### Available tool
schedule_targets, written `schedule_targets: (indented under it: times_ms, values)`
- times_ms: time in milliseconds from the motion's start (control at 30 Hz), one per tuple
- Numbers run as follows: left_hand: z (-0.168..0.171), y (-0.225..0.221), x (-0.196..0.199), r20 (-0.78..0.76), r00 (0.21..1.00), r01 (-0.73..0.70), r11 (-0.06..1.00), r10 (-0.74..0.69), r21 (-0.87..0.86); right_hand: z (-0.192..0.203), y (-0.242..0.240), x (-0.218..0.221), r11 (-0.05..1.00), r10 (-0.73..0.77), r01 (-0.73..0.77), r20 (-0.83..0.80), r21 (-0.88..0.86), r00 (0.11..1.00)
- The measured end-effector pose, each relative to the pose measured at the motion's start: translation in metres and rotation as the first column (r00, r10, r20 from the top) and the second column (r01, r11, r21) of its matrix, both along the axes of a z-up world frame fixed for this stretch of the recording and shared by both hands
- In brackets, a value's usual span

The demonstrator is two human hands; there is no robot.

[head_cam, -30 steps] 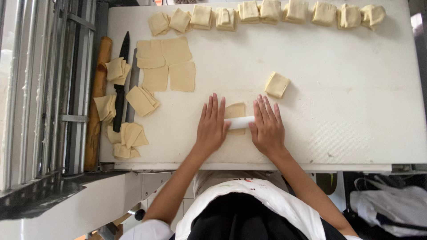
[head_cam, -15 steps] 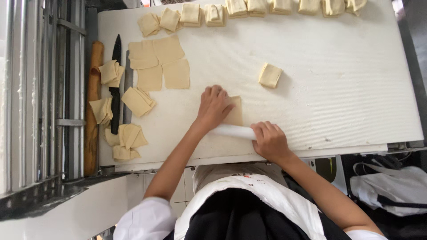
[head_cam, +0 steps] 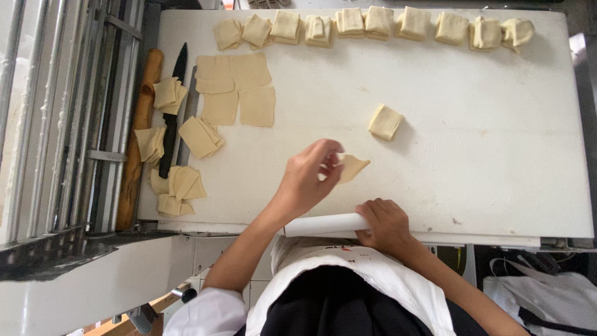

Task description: The person rolls small square pieces of dough into cylinders using a white tube on a large work surface.

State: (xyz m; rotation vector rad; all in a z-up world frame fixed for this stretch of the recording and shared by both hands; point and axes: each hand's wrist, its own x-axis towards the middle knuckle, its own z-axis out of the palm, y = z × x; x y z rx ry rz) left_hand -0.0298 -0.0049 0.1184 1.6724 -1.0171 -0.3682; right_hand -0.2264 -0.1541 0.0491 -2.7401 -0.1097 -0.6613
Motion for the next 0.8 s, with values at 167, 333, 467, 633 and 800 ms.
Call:
schedule_targets:
  times_ms: [167,333,467,633,800]
  values:
    - [-0.021,0.031,0.008,0.314,0.837,-0.524,0.82,0.448,0.23,0.009,-0.032,0.025,0.999,-0.048,0.048,-0.028,-0.021,0.998]
    - [-0.06,0.02,0.019,0.523,0.78,-0.424,0.905,0.344,0.038,-0.002,-0.037,0.077,0.998,-0.056,0.06,-0.131,0.03,0.99]
    - [-0.095,0.009,0.027,0.649,0.747,-0.404,0.874,0.145,0.269,-0.014,-0.017,0.092,0.969,-0.232,0.194,-0.303,-0.151,0.924]
    - [-0.108,-0.002,0.043,0.629,0.765,-0.408,0.86,0.14,0.305,-0.013,-0.024,0.109,0.936,-0.322,0.288,-0.168,-0.201,0.932]
    - [-0.092,0.001,0.032,0.572,0.798,-0.412,0.865,0.19,0.286,0.0,-0.019,0.114,0.974,-0.222,0.208,-0.238,-0.086,0.945]
